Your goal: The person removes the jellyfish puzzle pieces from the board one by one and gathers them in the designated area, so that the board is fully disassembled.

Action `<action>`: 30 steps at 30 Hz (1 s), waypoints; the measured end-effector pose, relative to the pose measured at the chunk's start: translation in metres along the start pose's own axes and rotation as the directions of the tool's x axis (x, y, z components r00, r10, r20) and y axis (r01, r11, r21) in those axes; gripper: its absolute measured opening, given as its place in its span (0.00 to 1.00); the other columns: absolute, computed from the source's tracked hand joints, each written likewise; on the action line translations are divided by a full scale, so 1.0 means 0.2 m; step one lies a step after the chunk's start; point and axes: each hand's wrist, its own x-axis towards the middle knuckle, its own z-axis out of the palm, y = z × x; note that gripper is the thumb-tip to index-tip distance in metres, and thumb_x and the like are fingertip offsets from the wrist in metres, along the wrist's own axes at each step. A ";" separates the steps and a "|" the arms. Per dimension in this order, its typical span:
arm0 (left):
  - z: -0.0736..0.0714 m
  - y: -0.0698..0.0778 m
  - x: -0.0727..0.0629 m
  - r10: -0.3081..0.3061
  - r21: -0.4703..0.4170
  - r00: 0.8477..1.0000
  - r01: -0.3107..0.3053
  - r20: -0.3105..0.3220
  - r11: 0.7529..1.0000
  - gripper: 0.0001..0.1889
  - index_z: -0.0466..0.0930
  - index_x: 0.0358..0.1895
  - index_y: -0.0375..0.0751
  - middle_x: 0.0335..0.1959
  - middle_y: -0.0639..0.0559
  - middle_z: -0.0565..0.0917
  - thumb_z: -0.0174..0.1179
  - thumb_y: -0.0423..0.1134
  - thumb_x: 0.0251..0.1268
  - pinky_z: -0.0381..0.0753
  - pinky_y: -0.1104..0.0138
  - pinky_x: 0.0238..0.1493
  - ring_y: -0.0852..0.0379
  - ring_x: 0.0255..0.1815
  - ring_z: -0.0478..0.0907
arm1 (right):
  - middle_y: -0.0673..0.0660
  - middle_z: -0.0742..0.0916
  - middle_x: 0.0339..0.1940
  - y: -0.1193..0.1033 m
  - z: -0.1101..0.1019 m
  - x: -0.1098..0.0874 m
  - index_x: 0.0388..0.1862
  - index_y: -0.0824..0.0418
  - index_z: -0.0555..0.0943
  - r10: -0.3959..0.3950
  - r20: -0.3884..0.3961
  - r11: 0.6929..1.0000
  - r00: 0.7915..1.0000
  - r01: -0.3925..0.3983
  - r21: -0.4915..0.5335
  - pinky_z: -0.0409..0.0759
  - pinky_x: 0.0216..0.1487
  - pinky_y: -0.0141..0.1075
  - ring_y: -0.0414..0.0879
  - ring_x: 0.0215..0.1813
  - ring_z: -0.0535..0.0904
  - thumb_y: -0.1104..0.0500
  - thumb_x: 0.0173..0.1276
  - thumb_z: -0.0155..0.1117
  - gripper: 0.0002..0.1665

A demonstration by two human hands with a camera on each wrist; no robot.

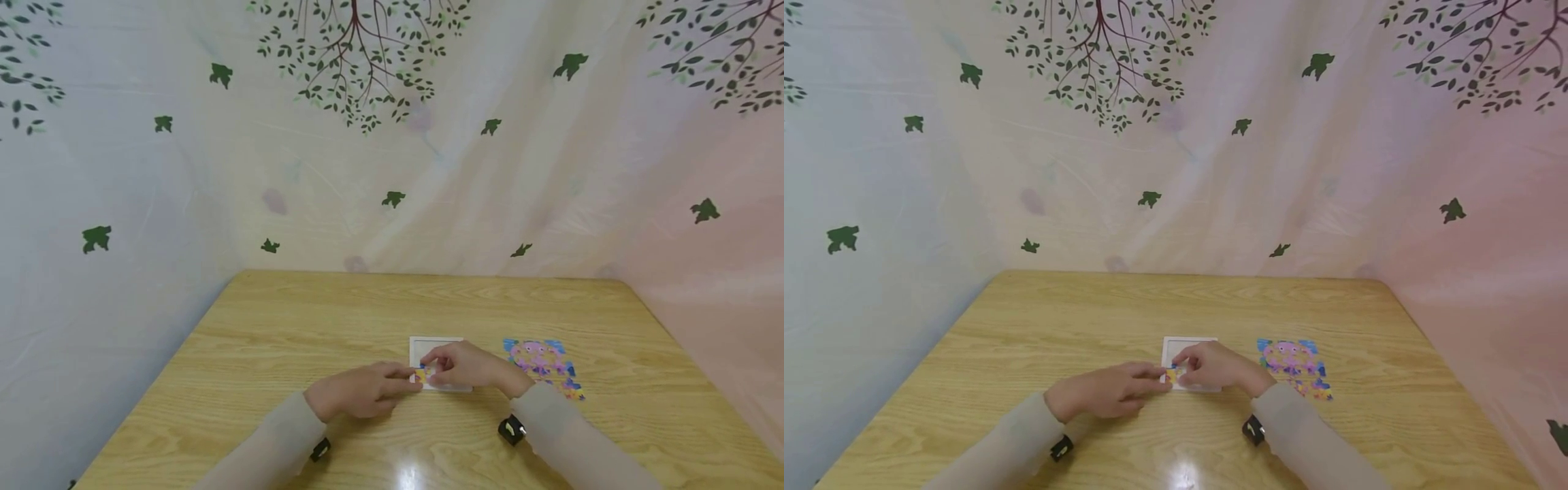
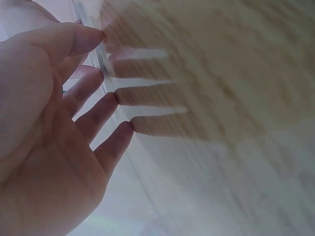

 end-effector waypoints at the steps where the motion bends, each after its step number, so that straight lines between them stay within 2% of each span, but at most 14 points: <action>1: 0.00 0.00 0.00 -0.001 -0.003 1.000 0.001 0.004 1.000 0.25 0.71 0.77 0.49 0.76 0.45 0.70 0.54 0.35 0.81 0.69 0.58 0.74 0.49 0.76 0.67 | 0.45 0.83 0.29 0.00 0.00 0.00 0.59 0.69 0.83 -0.003 -0.003 1.000 1.000 0.003 -0.002 0.78 0.36 0.29 0.34 0.32 0.76 0.60 0.72 0.70 0.20; 12: 0.01 -0.02 0.00 -0.065 -0.044 0.997 0.068 0.050 0.997 0.26 0.68 0.79 0.55 0.80 0.49 0.66 0.53 0.41 0.83 0.64 0.56 0.77 0.50 0.80 0.62 | 0.49 0.83 0.35 0.01 0.00 0.02 0.53 0.65 0.80 -0.041 -0.027 0.999 0.999 0.042 0.013 0.79 0.40 0.31 0.38 0.37 0.79 0.59 0.73 0.69 0.15; 21: 0.01 -0.01 0.00 -0.058 -0.033 0.997 0.060 0.046 0.998 0.26 0.68 0.79 0.55 0.79 0.47 0.67 0.53 0.41 0.83 0.65 0.57 0.77 0.49 0.79 0.63 | 0.51 0.83 0.38 0.00 0.01 0.02 0.50 0.62 0.78 -0.016 -0.050 0.998 0.999 0.019 0.053 0.80 0.39 0.32 0.42 0.39 0.80 0.59 0.74 0.68 0.12; 30: 0.00 0.00 0.00 -0.084 -0.039 0.995 0.087 0.059 0.995 0.25 0.67 0.79 0.56 0.80 0.50 0.65 0.52 0.42 0.83 0.62 0.57 0.79 0.49 0.81 0.60 | 0.49 0.86 0.35 -0.01 -0.03 0.00 0.44 0.58 0.77 0.002 -0.082 0.999 0.997 0.001 0.035 0.78 0.35 0.32 0.42 0.36 0.80 0.60 0.74 0.68 0.07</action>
